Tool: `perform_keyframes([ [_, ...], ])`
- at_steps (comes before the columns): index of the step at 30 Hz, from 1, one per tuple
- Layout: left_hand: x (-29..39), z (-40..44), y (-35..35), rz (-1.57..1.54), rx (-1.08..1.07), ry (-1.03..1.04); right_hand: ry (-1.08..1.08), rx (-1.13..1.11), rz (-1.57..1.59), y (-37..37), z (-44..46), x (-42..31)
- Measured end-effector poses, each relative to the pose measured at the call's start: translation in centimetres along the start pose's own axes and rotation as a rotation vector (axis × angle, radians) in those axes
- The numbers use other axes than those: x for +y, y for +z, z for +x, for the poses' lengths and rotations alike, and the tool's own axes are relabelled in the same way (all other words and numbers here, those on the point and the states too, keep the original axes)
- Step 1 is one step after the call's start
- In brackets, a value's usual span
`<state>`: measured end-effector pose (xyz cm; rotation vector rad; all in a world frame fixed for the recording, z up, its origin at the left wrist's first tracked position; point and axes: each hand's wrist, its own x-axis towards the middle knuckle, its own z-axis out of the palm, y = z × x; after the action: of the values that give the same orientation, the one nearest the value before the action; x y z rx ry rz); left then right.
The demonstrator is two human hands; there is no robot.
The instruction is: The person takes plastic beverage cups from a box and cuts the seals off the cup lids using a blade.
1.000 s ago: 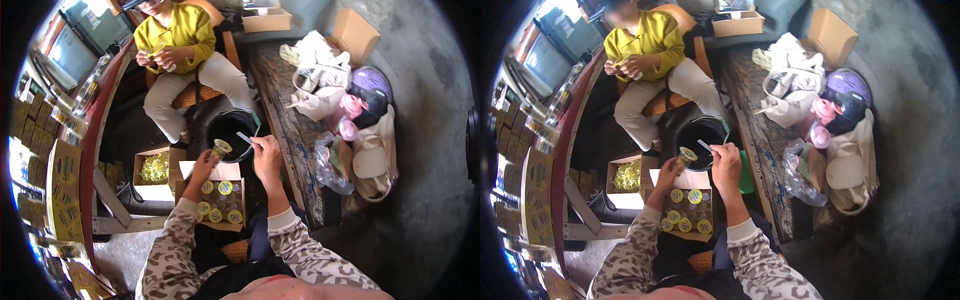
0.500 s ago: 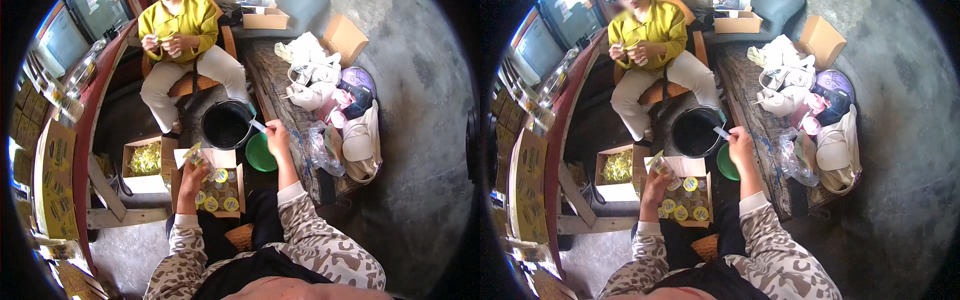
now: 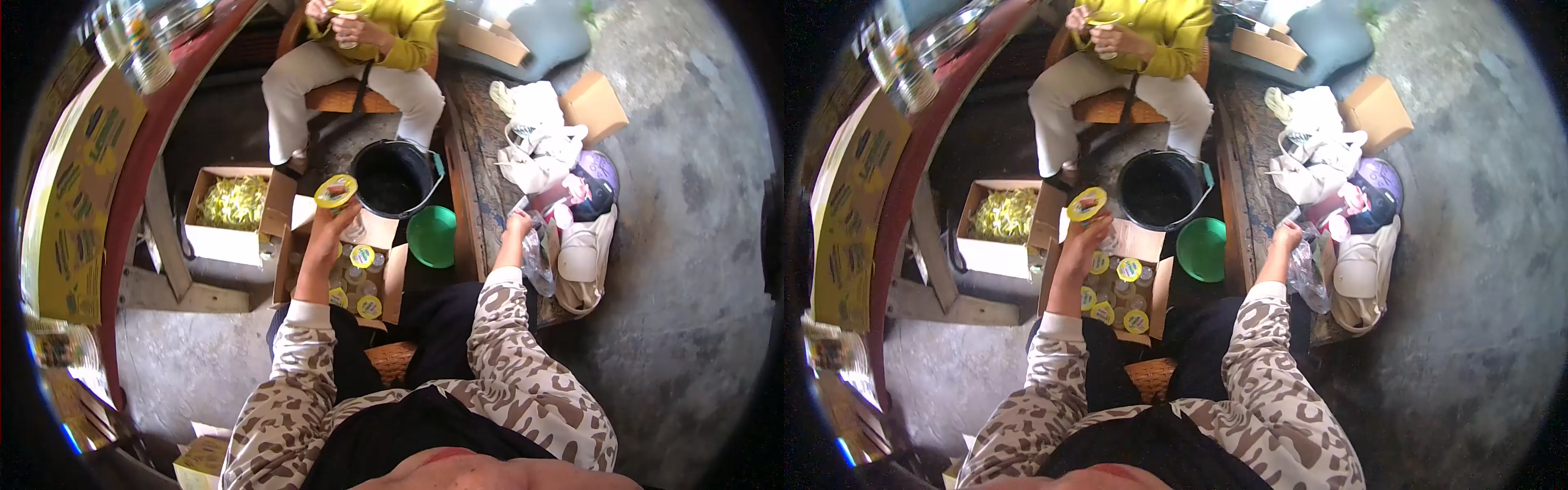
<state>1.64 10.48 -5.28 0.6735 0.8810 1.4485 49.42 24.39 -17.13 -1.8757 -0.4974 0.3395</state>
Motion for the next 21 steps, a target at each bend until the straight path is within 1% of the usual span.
perform_keyframes([
  [2,0.6,0.2,0.0,0.025,0.009,0.003,0.062,0.032,-0.11,-0.5,-0.6,-0.7],
  [3,0.8,0.4,-0.1,0.052,0.012,0.049,0.052,0.018,-0.119,-0.4,-0.9,-1.2],
  [4,0.9,0.5,-0.2,0.076,0.031,0.099,0.075,0.073,-0.137,-0.3,-1.2,-1.5],
  [6,1.9,0.1,-0.3,0.191,0.047,0.12,0.095,0.123,-0.164,-0.2,-1.1,-1.3],
  [8,1.7,0.1,-1.0,0.195,0.062,0.123,-0.208,0.02,-0.698,-0.4,-1.7,-1.3],
  [9,1.6,0.0,-1.2,0.211,0.058,0.149,-0.157,-0.065,-0.782,-0.6,-1.5,-1.7],
  [11,1.7,-0.4,-1.5,0.211,0.048,0.196,-0.167,-0.054,-0.784,-1.4,-3.9,-3.9],
  [12,1.3,-0.5,-1.9,0.215,0.056,0.199,-0.175,-0.033,-0.783,-1.2,-4.4,-3.9],
  [13,0.8,-0.5,-2.2,0.238,0.046,0.222,-0.296,0.065,-0.699,-1.0,-5.3,-3.5],
  [14,0.5,-0.3,-2.5,0.26,0.036,0.248,-0.303,0.058,-0.693,-1.2,-5.7,-3.6],
  [15,0.7,-0.8,-2.1,0.206,0.042,0.232,-0.484,-0.033,-0.634,-1.4,-5.6,-3.5],
  [16,0.4,-0.6,-2.1,0.247,0.067,0.259,-0.668,-0.126,-0.561,-1.2,-6.6,-4.3],
  [18,-0.7,0.6,-3.0,0.393,0.026,0.29,-0.688,-0.309,-0.469,-1.0,-9.7,-6.7],
  [20,-2.4,1.3,-3.3,0.369,0.012,0.352,-0.75,-0.497,-0.146,0.6,-11.9,-6.7],
  [21,-2.3,1.1,-3.0,0.412,0.04,0.369,-0.632,-0.621,-0.037,1.1,-14.2,-7.7],
])
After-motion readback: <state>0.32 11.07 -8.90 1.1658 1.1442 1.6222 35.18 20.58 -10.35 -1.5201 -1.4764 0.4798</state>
